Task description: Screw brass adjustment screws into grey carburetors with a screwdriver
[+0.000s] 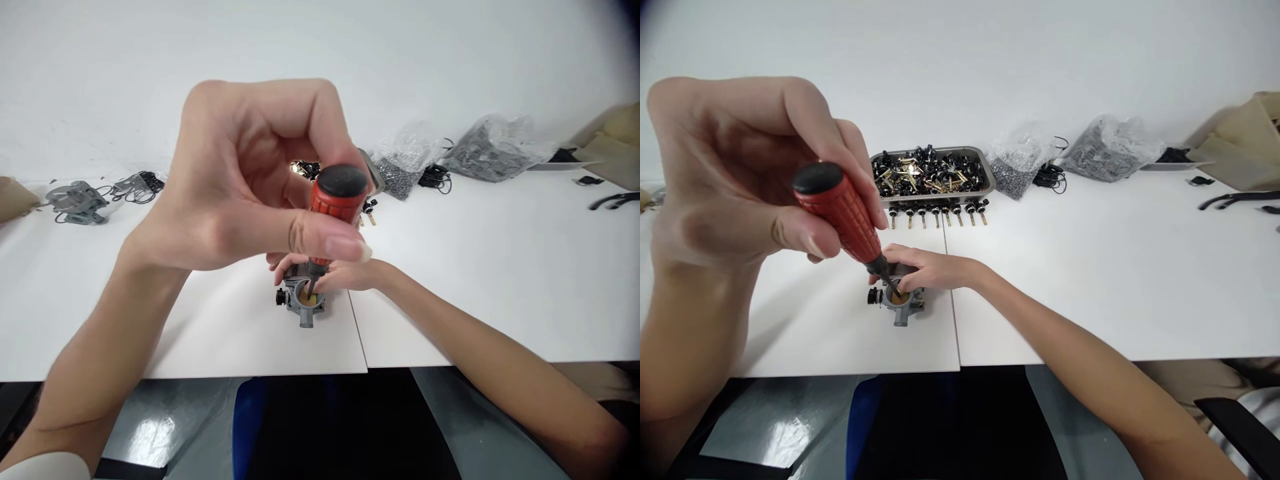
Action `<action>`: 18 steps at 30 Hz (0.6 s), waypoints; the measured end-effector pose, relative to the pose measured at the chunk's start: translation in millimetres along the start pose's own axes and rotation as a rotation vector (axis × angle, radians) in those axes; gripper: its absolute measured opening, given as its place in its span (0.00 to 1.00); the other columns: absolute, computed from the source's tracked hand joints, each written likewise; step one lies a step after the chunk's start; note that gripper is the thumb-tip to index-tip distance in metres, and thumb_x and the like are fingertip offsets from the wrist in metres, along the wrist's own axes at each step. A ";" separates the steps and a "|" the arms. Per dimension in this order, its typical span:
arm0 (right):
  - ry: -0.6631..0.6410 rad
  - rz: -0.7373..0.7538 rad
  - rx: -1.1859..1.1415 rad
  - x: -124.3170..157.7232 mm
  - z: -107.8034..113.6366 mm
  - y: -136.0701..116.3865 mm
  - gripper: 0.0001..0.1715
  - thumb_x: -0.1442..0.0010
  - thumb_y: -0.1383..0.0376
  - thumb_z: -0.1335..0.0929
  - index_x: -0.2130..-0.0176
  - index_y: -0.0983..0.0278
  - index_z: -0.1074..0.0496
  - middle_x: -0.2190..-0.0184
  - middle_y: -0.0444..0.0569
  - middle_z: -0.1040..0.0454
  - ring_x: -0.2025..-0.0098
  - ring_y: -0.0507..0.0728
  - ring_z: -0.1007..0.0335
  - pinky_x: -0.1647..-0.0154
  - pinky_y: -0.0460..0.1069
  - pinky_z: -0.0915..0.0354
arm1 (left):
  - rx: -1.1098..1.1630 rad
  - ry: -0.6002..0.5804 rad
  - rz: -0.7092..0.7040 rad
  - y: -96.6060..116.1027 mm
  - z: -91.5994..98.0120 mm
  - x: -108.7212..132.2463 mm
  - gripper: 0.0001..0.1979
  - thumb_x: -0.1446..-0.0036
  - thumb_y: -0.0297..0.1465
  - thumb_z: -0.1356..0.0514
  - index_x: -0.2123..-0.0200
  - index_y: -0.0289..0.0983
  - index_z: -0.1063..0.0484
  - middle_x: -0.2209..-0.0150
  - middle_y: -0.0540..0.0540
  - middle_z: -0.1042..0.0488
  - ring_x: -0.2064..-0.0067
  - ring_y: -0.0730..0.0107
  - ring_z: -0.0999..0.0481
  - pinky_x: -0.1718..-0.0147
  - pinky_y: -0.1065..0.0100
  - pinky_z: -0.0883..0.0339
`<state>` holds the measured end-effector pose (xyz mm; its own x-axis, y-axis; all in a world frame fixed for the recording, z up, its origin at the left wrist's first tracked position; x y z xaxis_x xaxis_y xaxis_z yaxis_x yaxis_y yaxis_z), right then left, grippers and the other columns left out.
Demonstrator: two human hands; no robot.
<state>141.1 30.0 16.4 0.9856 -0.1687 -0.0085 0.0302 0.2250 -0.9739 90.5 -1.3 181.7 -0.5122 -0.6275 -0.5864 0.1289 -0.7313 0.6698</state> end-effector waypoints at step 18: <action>0.021 -0.011 0.000 1.7 3.9 8.2 0.24 0.44 0.67 0.34 0.47 0.65 0.34 0.47 0.54 0.34 0.41 0.62 0.40 0.38 0.58 0.41 | 0.089 -0.118 -0.087 12.0 -3.2 -1.6 0.25 0.41 0.44 0.47 0.62 0.24 0.28 0.67 0.47 0.23 0.65 0.70 0.20 0.77 0.72 0.23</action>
<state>143.7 35.3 9.3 0.9815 -0.1914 -0.0028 0.0408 0.2234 -0.9739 95.5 -9.9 189.2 -0.6151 -0.5233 -0.5898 0.0066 -0.7514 0.6598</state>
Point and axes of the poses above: each hand's wrist, its own x-axis away from the middle knuckle, its own z-axis out of the back of the hand, y = z × x, the point moved 8 cm from there along -x, towards the middle knuckle
